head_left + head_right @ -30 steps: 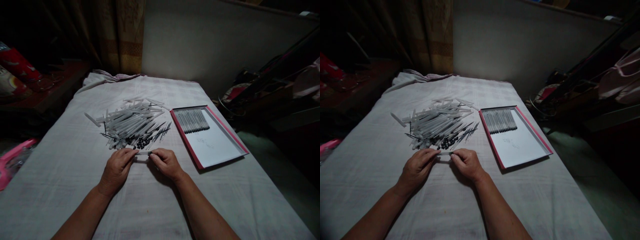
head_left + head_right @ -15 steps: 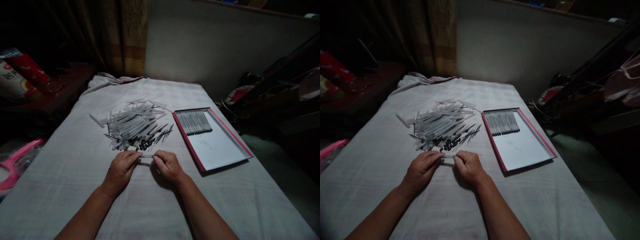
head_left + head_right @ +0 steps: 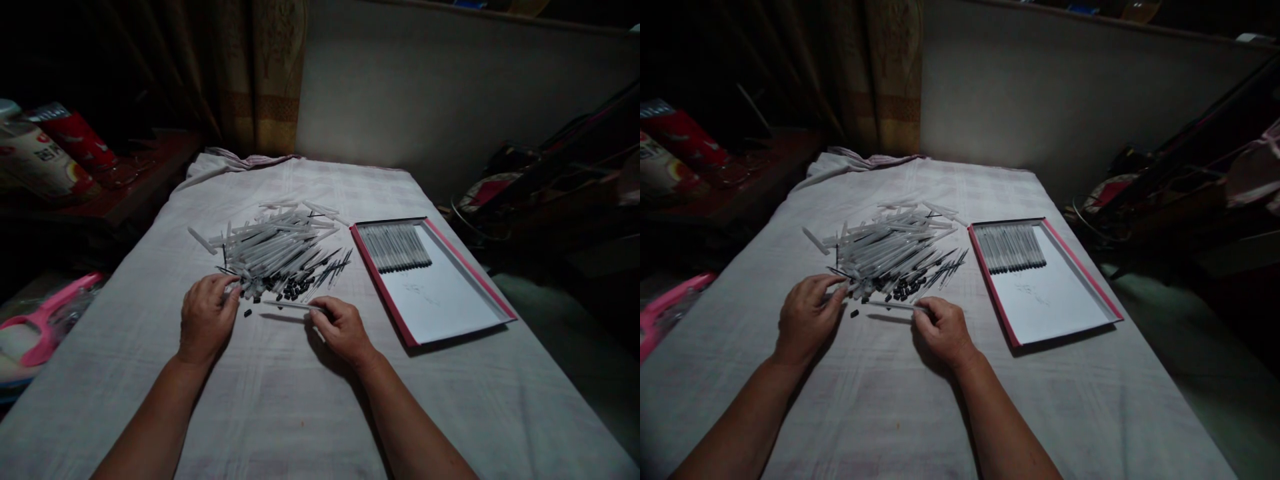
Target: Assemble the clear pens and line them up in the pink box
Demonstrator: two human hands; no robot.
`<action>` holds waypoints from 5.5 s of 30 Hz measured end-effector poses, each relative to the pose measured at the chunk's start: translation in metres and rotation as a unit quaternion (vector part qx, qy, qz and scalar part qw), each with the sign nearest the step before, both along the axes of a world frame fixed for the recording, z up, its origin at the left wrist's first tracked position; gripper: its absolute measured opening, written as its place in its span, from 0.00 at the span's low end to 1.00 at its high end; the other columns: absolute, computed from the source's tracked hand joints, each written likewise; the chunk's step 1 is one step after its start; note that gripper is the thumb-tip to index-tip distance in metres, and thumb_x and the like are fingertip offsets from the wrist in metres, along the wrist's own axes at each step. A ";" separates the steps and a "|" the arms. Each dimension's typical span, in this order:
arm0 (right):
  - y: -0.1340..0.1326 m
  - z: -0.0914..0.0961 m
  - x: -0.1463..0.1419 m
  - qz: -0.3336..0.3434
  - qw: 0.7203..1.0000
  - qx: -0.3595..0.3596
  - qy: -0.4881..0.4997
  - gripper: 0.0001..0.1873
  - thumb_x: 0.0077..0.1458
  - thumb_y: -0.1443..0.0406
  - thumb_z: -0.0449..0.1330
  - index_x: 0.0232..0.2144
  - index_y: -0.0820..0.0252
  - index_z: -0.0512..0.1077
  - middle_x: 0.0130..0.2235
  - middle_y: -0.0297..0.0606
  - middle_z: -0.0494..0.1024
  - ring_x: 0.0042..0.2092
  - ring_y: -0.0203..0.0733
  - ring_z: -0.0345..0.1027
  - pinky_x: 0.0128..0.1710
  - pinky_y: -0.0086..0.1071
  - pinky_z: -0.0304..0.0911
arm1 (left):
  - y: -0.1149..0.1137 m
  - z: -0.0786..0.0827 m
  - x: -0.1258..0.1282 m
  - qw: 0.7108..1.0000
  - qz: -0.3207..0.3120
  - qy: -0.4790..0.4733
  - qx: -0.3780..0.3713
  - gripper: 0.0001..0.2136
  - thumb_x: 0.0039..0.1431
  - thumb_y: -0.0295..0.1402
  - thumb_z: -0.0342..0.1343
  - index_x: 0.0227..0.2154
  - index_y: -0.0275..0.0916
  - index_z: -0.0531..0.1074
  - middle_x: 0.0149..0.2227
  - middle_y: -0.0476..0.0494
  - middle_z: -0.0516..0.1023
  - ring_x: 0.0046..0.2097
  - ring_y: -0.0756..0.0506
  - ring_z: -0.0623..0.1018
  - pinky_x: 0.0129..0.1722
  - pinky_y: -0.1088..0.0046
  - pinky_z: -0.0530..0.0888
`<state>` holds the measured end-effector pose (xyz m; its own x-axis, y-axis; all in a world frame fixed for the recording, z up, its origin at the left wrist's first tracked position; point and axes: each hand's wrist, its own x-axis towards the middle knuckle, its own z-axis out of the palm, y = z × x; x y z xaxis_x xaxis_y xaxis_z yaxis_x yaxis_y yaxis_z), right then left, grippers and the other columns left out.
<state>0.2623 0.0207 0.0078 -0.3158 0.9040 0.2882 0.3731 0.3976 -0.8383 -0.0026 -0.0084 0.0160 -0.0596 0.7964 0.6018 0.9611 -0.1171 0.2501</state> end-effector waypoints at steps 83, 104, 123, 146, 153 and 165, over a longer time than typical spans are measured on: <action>0.014 -0.009 -0.005 0.085 0.982 -0.149 0.076 0.16 0.54 0.57 0.61 0.35 0.63 0.81 0.27 0.35 0.78 0.29 0.36 0.69 0.31 0.29 0.62 | 0.000 -0.003 0.047 0.938 -0.112 -0.290 -0.153 0.22 0.60 0.50 0.51 0.46 0.40 0.76 0.32 0.43 0.83 0.30 0.45 0.82 0.31 0.72 0.76; 0.018 -0.016 -0.011 0.030 0.983 -0.135 0.122 0.16 0.50 0.55 0.64 0.31 0.62 0.81 0.27 0.34 0.77 0.30 0.37 0.69 0.33 0.30 0.64 | 0.001 -0.001 0.048 0.949 -0.097 -0.269 -0.130 0.22 0.63 0.46 0.45 0.50 0.39 0.76 0.33 0.44 0.84 0.34 0.43 0.83 0.36 0.70 0.77; 0.016 -0.011 -0.007 0.043 0.985 -0.129 0.102 0.15 0.52 0.57 0.61 0.36 0.60 0.79 0.26 0.31 0.74 0.28 0.35 0.66 0.30 0.28 0.61 | -0.002 -0.002 0.048 0.947 -0.092 -0.284 -0.114 0.20 0.63 0.46 0.48 0.49 0.41 0.74 0.34 0.44 0.84 0.36 0.43 0.84 0.36 0.70 0.77; 0.151 0.035 0.211 -0.489 0.843 -0.072 -0.211 0.23 0.53 0.67 0.55 0.46 0.70 0.81 0.43 0.55 0.83 0.44 0.56 0.77 0.42 0.40 0.68 | 0.003 -0.006 0.042 0.880 -0.086 -0.456 -0.103 0.26 0.57 0.47 0.58 0.54 0.39 0.68 0.38 0.43 0.81 0.39 0.44 0.81 0.37 0.67 0.79; 0.178 0.015 0.209 -0.476 0.823 -0.111 -0.288 0.22 0.56 0.67 0.55 0.50 0.66 0.80 0.51 0.55 0.80 0.51 0.58 0.74 0.46 0.41 0.67 | 0.000 -0.003 0.042 0.882 -0.075 -0.451 -0.114 0.24 0.57 0.47 0.58 0.53 0.40 0.69 0.37 0.43 0.81 0.40 0.44 0.81 0.37 0.67 0.80; 0.182 0.006 0.216 -0.434 0.826 -0.126 -0.338 0.22 0.54 0.67 0.57 0.50 0.53 0.81 0.51 0.41 0.82 0.50 0.50 0.75 0.46 0.35 0.67 | 0.000 -0.005 0.042 0.873 -0.054 -0.467 -0.128 0.27 0.55 0.51 0.59 0.52 0.39 0.70 0.37 0.43 0.81 0.40 0.42 0.81 0.37 0.66 0.81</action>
<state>0.4781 0.2024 0.0133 0.4711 0.8786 0.0787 0.8418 -0.4211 -0.3377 0.0389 -0.0081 0.0111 -0.3455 0.9292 0.1315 0.3098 -0.0194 0.9506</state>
